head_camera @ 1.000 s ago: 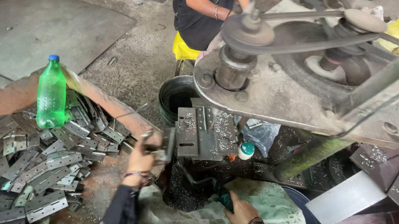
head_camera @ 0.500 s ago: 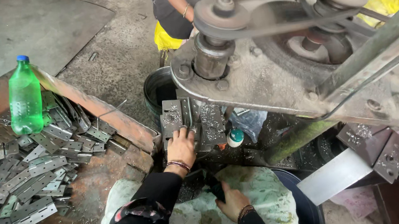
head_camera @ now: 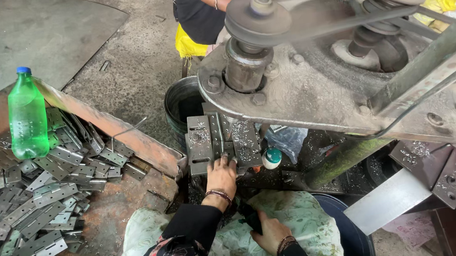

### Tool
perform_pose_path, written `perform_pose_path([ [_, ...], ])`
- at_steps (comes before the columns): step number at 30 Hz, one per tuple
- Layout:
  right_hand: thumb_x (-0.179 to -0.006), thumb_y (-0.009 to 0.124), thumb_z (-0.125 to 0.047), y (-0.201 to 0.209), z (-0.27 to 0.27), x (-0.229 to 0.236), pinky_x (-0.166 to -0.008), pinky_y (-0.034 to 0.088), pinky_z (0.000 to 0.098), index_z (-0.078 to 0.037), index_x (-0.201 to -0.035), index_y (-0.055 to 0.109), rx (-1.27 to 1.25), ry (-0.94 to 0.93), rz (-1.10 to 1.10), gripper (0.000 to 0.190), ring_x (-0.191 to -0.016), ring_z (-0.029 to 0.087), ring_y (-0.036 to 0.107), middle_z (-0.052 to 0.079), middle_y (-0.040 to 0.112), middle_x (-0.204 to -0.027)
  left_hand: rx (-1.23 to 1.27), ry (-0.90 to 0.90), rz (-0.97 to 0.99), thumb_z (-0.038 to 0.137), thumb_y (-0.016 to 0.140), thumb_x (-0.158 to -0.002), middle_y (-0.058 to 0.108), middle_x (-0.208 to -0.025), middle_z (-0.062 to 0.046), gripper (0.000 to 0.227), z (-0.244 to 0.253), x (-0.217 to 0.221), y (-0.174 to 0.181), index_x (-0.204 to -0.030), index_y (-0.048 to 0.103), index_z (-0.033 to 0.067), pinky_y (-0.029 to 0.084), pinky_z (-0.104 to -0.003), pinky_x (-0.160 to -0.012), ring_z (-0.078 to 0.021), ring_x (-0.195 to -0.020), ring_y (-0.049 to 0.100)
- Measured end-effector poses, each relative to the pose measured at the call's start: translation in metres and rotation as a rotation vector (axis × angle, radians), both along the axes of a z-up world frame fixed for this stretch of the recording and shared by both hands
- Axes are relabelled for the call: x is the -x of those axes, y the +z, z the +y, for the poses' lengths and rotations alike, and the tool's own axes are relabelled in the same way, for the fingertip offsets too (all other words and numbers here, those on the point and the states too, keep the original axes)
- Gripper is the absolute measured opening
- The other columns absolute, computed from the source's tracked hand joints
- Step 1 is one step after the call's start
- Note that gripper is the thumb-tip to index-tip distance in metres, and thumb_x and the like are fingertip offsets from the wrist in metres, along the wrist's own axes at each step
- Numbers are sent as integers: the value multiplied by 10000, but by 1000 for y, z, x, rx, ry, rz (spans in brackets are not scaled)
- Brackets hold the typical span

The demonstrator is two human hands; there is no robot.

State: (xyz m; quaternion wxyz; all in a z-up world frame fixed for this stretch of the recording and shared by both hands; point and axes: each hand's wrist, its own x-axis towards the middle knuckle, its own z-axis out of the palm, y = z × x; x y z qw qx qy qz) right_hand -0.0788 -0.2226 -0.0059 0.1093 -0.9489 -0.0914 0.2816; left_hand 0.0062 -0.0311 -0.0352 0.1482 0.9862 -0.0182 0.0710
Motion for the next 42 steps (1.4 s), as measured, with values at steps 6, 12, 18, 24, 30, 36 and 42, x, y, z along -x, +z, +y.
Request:
perform_pose_path([
  [6, -892, 694, -391, 1, 1, -2, -899, 570, 500, -123, -1536, 322, 25, 11, -8, 791, -1045, 400, 708, 238, 715, -1124, -161, -104, 82, 101, 636, -848, 542, -1373, -130, 475, -6, 12, 13, -1321, 596, 118, 427, -477, -1076, -344, -1216, 543],
  [12, -887, 696, -380, 5, 2, 0, -900, 557, 519, -115, -1494, 361, 14, 6, -31, 742, -1051, 414, 693, 240, 712, -1121, -160, -137, 135, 84, 626, -869, 565, -1320, -102, 469, -3, 17, 29, -1335, 589, 113, 462, -457, -1018, -322, -1205, 549],
  [18, -888, 696, -374, -8, -1, -2, -897, 563, 512, -86, -1457, 394, 7, 11, -26, 706, -1023, 412, 711, 251, 717, -1101, -269, 71, -78, 177, 613, -892, 563, -1332, -92, 370, 21, -2, 27, -1256, 652, 121, 350, -609, -1107, -299, -1208, 508],
  [24, -874, 690, -391, -65, -18, 13, -829, 569, 550, -156, -1506, 357, -47, -36, -122, 752, -955, 436, 701, 234, 720, -1042, -288, 45, 107, 215, 591, -962, 583, -1322, -81, 289, 17, -6, 29, -1196, 727, 113, 306, -641, -1145, -327, -1305, 442],
  [30, -896, 687, -438, -119, -30, 21, -796, 591, 541, -130, -1537, 303, -90, -57, -164, 808, -901, 445, 712, 254, 720, -1007, -336, 25, 176, 201, 598, -941, 584, -1326, -108, 319, 13, -7, 31, -1222, 718, 107, 302, -646, -1130, -356, -1359, 400],
  [36, -882, 707, -413, -92, -24, 7, -803, 560, 557, -75, -1388, 440, -61, -33, -100, 665, -915, 452, 694, 261, 726, -1012, -319, 52, 91, 235, 582, -952, 583, -1360, -115, 304, 14, -2, 26, -1169, 749, 103, 290, -646, -1130, -362, -1354, 406],
  [42, -894, 717, -401, -69, -27, -6, -789, 568, 545, -14, -1338, 457, -51, 51, -96, 644, -908, 447, 705, 275, 720, -1002, -322, 29, 103, 239, 587, -943, 603, -1335, -122, 312, 5, -1, 17, -1168, 757, 106, 296, -622, -1145, -360, -1351, 418],
])
